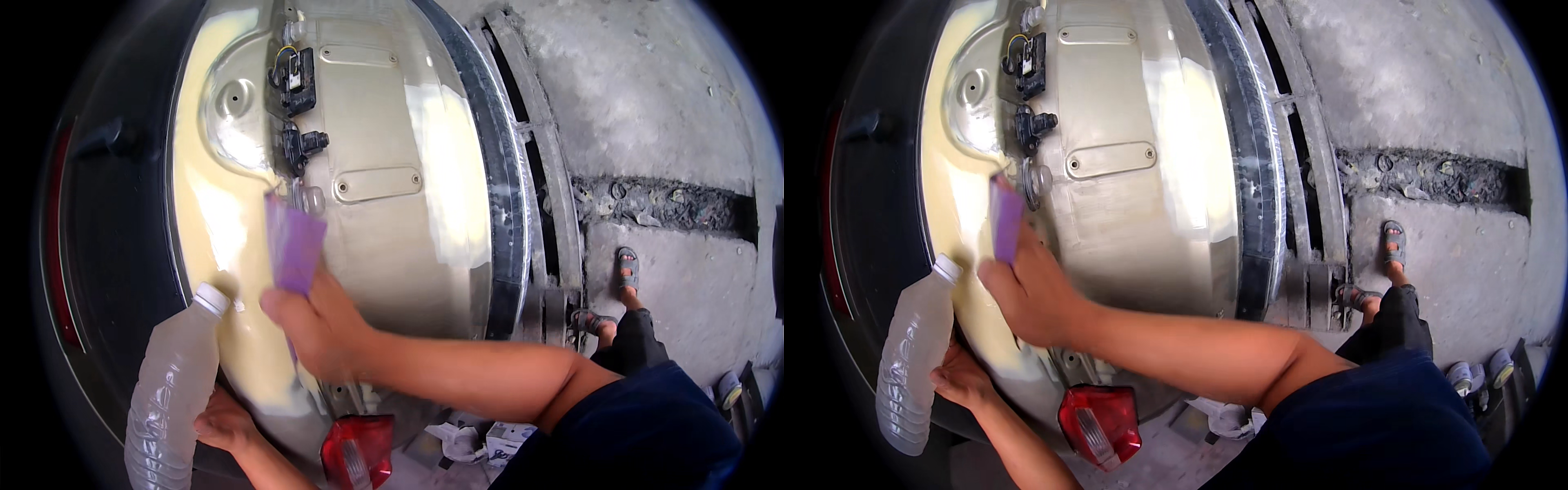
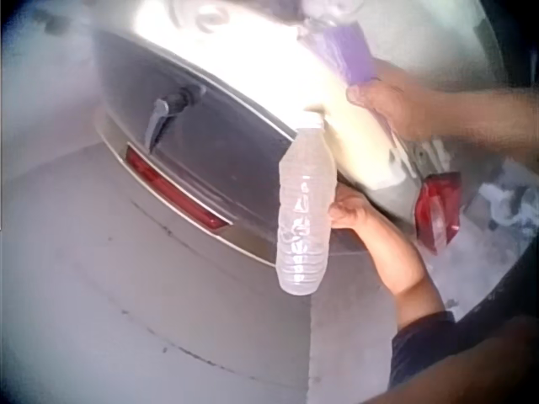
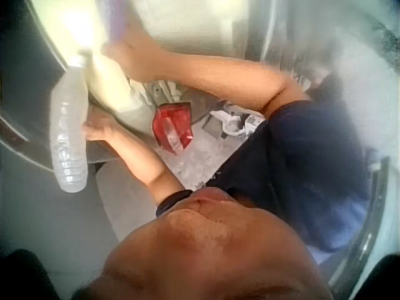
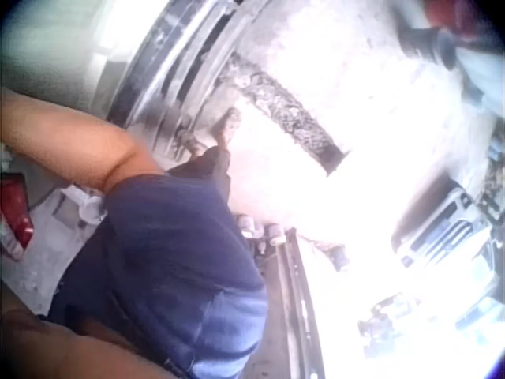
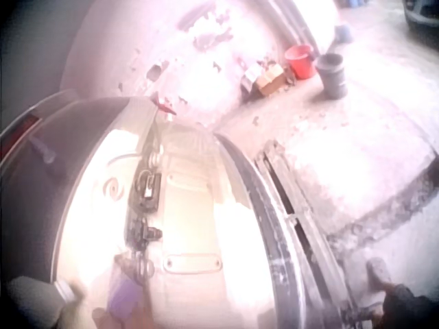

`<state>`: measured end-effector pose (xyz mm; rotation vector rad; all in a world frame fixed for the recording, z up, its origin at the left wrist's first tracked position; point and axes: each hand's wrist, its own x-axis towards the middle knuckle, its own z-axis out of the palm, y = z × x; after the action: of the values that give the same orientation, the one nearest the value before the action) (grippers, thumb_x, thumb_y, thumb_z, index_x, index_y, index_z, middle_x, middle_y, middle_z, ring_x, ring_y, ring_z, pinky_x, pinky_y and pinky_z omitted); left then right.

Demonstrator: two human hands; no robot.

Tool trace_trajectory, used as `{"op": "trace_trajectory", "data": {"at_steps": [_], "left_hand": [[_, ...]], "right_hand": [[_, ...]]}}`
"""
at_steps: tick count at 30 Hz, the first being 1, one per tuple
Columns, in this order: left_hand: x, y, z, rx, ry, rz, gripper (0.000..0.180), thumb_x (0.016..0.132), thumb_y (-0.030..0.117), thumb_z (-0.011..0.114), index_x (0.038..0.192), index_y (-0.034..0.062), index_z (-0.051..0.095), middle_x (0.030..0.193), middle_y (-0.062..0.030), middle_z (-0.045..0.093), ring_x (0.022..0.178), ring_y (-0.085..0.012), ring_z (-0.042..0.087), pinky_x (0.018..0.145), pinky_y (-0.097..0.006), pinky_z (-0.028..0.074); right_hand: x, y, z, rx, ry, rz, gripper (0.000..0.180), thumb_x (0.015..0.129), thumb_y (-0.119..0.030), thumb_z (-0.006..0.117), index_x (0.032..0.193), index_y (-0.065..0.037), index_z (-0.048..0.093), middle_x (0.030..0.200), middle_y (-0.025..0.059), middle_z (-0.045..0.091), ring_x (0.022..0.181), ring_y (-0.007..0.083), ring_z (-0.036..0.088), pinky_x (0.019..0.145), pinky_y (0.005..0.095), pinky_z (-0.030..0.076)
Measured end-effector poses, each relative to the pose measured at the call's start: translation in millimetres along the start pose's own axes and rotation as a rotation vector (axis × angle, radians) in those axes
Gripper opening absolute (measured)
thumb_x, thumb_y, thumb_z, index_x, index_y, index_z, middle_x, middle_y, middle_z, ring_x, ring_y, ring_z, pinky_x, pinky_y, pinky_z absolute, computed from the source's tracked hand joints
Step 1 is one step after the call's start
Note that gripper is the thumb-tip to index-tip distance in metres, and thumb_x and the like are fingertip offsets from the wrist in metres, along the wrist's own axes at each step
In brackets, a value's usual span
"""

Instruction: The person sands the rear trunk lid of a beige car using a purple sanding block and water. They repeatedly pour water from a plastic bottle onto the surface and rub the sanding block in circular and linear motions to smooth the paint. The person works on the central and right sections of the trunk lid throughout the clip.

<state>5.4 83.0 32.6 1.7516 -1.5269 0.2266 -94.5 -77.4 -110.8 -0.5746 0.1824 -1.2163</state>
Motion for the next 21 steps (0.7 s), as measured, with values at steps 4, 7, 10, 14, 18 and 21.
{"op": "trace_trajectory", "data": {"at_steps": [4, 7, 10, 14, 18, 21], "left_hand": [[1.8, 1.1, 3.2, 0.005, -0.013, 0.001, 0.063, 0.096, 0.045, 0.052, 0.133, -0.0051, 0.050, 0.135, -0.0182, 0.054, 0.124, -0.0331, 0.054, 0.108, -0.047, 0.041], [1.2, 4.6, 5.7, 0.036, -0.041, 0.003, 0.064, 0.095, 0.046, 0.054, 0.133, -0.0058, 0.049, 0.134, -0.0188, 0.054, 0.124, -0.0333, 0.054, 0.108, -0.047, 0.042], [4.6, 3.9, 7.5, 0.031, -0.041, 0.012, 0.065, 0.095, 0.047, 0.055, 0.132, -0.0069, 0.049, 0.133, -0.0195, 0.054, 0.123, -0.0338, 0.055, 0.107, -0.047, 0.042], [5.3, 7.6, 11.7, 0.085, -0.016, -0.003, 0.067, 0.095, 0.048, 0.057, 0.131, -0.0079, 0.049, 0.133, -0.0195, 0.055, 0.121, -0.0343, 0.056, 0.106, -0.047, 0.044], [5.4, 10.5, 14.6, 0.121, -0.001, -0.037, 0.068, 0.094, 0.049, 0.058, 0.131, -0.0081, 0.049, 0.132, -0.0197, 0.054, 0.120, -0.0341, 0.057, 0.105, -0.047, 0.045], [4.8, 6.7, 13.8, 0.108, 0.020, -0.010, 0.069, 0.094, 0.049, 0.058, 0.131, -0.0081, 0.048, 0.133, -0.0203, 0.054, 0.120, -0.0341, 0.057, 0.106, -0.047, 0.045]], "right_hand": [[5.0, 0.8, -2.5, -0.062, -0.036, 0.017, 0.016, 0.091, -0.007, 0.045, 0.098, 0.006, 0.050, 0.127, 0.0357, 0.043, 0.120, 0.0490, 0.044, 0.107, 0.0489, 0.034], [24.3, -13.5, -13.2, 0.027, -0.090, 0.170, 0.015, 0.090, -0.006, 0.046, 0.099, 0.006, 0.051, 0.126, 0.0336, 0.045, 0.118, 0.0472, 0.046, 0.103, 0.0484, 0.036], [-6.2, 5.4, -4.5, 0.083, -0.001, 0.058, 0.011, 0.089, -0.005, 0.048, 0.094, 0.005, 0.052, 0.116, 0.0307, 0.049, 0.105, 0.0454, 0.050, 0.090, 0.0497, 0.041], [9.7, 5.8, -12.9, 0.017, -0.057, 0.057, 0.014, 0.088, -0.008, 0.049, 0.095, 0.004, 0.053, 0.101, 0.0216, 0.053, 0.089, 0.0361, 0.051, 0.078, 0.0458, 0.042], [13.0, 17.8, -8.5, -0.111, 0.055, -0.166, 0.024, 0.089, -0.014, 0.047, 0.104, 0.003, 0.053, 0.095, 0.0162, 0.057, 0.086, 0.0278, 0.053, 0.077, 0.0401, 0.043], [-10.0, 19.1, 1.0, -0.010, 0.067, -0.094, 0.032, 0.088, -0.013, 0.047, 0.115, 0.004, 0.050, 0.112, 0.0265, 0.053, 0.100, 0.0362, 0.053, 0.084, 0.0420, 0.042]]}}
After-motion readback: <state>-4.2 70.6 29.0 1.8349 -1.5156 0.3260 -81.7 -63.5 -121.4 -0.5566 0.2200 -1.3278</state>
